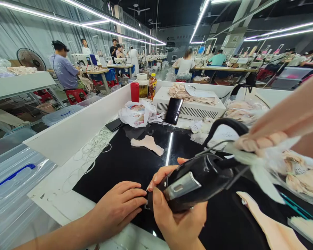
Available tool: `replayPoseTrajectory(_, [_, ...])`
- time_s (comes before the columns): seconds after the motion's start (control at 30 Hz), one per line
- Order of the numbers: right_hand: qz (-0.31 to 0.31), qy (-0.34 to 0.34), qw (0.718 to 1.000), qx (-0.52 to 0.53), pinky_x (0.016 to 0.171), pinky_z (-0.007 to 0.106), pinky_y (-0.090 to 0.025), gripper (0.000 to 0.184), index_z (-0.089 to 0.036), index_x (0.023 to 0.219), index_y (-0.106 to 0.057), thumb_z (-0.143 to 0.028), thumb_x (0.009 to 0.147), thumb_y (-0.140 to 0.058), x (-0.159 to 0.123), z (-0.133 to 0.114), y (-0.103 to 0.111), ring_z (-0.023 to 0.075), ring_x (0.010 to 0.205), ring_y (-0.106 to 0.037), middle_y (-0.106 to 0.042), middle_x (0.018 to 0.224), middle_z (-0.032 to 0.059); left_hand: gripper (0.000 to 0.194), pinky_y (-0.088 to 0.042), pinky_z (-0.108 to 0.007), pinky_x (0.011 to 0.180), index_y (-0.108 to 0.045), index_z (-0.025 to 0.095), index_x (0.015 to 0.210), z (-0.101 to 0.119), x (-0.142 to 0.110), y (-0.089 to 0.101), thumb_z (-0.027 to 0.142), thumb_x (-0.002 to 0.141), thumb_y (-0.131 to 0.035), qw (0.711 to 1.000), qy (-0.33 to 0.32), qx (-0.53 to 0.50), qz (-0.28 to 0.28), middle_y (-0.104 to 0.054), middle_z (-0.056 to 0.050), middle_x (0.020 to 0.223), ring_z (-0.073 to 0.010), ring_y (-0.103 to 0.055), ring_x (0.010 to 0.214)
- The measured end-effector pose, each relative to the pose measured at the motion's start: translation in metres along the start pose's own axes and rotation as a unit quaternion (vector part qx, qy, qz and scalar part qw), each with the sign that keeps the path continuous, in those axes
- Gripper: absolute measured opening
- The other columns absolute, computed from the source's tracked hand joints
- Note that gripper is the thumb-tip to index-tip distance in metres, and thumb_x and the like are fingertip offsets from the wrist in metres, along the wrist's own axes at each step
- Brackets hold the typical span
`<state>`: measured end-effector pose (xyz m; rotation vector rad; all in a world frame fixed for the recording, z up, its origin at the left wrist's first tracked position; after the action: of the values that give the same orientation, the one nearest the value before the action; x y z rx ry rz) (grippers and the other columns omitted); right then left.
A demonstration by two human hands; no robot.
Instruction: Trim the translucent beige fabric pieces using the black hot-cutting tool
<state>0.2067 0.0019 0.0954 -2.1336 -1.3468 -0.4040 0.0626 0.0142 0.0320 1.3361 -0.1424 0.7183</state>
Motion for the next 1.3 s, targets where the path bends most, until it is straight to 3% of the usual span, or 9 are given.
replayPoseTrajectory(0.1, [0.013,0.003,1.0,-0.01,0.062,0.035,-0.063,0.048,-0.031,0.131,-0.052,-0.025,0.091,-0.079,0.005,-0.008,0.007,0.017,0.067,-0.066,-0.066,0.085,-0.0022,0.016,-0.057,-0.034,0.104,-0.069,0.02,0.11,0.0,0.004,0.001,0.016,0.105,-0.055,1.0,-0.01,-0.018,-0.017,-0.075,-0.005,0.12,-0.0202,-0.069,0.115])
replayPoseTrajectory(0.2, [0.064,0.024,0.997,-0.038,0.063,0.036,-0.062,0.049,-0.032,0.129,-0.055,-0.025,0.088,-0.081,0.017,-0.019,0.027,0.0172,0.065,-0.065,-0.067,0.082,-0.0035,0.016,-0.057,-0.031,0.104,-0.068,0.018,0.111,-0.007,0.015,0.002,0.011,0.103,-0.057,0.998,-0.022,-0.038,-0.042,-0.074,-0.006,0.123,-0.0183,-0.068,0.118])
replayPoseTrajectory(0.33, [0.121,0.039,0.99,-0.064,0.062,0.035,-0.06,0.048,-0.031,0.123,-0.059,-0.023,0.084,-0.085,0.03,-0.022,0.053,0.0169,0.064,-0.064,-0.068,0.08,-0.0048,0.018,-0.051,-0.036,0.114,-0.063,0.017,0.121,-0.015,0.04,-0.007,0.017,0.103,-0.062,0.992,-0.068,-0.072,-0.082,-0.072,-0.007,0.129,-0.0196,-0.065,0.126])
replayPoseTrajectory(0.43, [0.138,0.037,0.987,-0.074,0.063,0.034,-0.058,0.047,-0.031,0.122,-0.058,-0.023,0.084,-0.085,0.033,-0.017,0.064,0.0166,0.066,-0.065,-0.069,0.082,-0.0048,0.032,-0.046,-0.038,0.12,-0.059,0.018,0.129,-0.019,0.057,-0.018,0.022,0.099,-0.07,0.98,-0.089,-0.134,-0.121,-0.069,-0.006,0.138,-0.0221,-0.058,0.137])
replayPoseTrajectory(0.6, [0.11,0.049,0.989,-0.085,0.064,0.036,-0.059,0.051,-0.032,0.131,-0.055,-0.024,0.088,-0.081,0.031,-0.013,0.06,0.0164,0.065,-0.065,-0.068,0.086,-0.0044,0.055,-0.036,-0.05,0.126,-0.051,0.022,0.142,-0.022,0.066,-0.042,0.028,0.094,-0.078,0.955,-0.079,-0.192,-0.21,-0.065,-0.005,0.144,-0.0289,-0.044,0.151])
replayPoseTrajectory(0.73, [0.097,0.038,0.992,-0.069,0.065,0.035,-0.06,0.05,-0.032,0.13,-0.053,-0.023,0.089,-0.08,0.03,-0.006,0.053,0.0158,0.067,-0.067,-0.068,0.087,-0.0039,0.064,-0.028,-0.06,0.127,-0.05,0.023,0.145,-0.024,0.064,-0.052,0.034,0.091,-0.081,0.948,-0.057,-0.192,-0.249,-0.067,-0.008,0.139,-0.0298,-0.043,0.152])
replayPoseTrajectory(0.93, [0.069,0.048,0.995,-0.048,0.062,0.031,-0.061,0.051,-0.033,0.133,-0.053,-0.019,0.09,-0.078,0.031,0.001,0.041,0.0143,0.066,-0.067,-0.068,0.088,-0.0038,0.07,-0.024,-0.063,0.127,-0.051,0.023,0.143,-0.026,0.061,-0.056,0.043,0.086,-0.084,0.95,-0.044,-0.201,-0.235,-0.066,-0.01,0.141,-0.0308,-0.043,0.151])
replayPoseTrajectory(1.3, [0.076,0.05,0.994,-0.063,0.063,0.036,-0.061,0.05,-0.032,0.131,-0.054,-0.022,0.089,-0.08,0.028,0.003,0.045,0.017,0.066,-0.066,-0.067,0.086,-0.0028,0.078,-0.021,-0.064,0.128,-0.05,0.022,0.144,-0.024,0.062,-0.056,0.053,0.082,-0.085,0.952,-0.033,-0.214,-0.215,-0.062,-0.013,0.148,-0.0323,-0.044,0.151])
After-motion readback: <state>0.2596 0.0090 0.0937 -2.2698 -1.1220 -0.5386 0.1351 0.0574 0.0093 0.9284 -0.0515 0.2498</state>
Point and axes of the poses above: each hand's wrist, its own x-axis towards the middle knuckle, its own y-axis out of the back of the hand, z = x × y, the point moved 10 cm from there along x, towards the middle knuckle
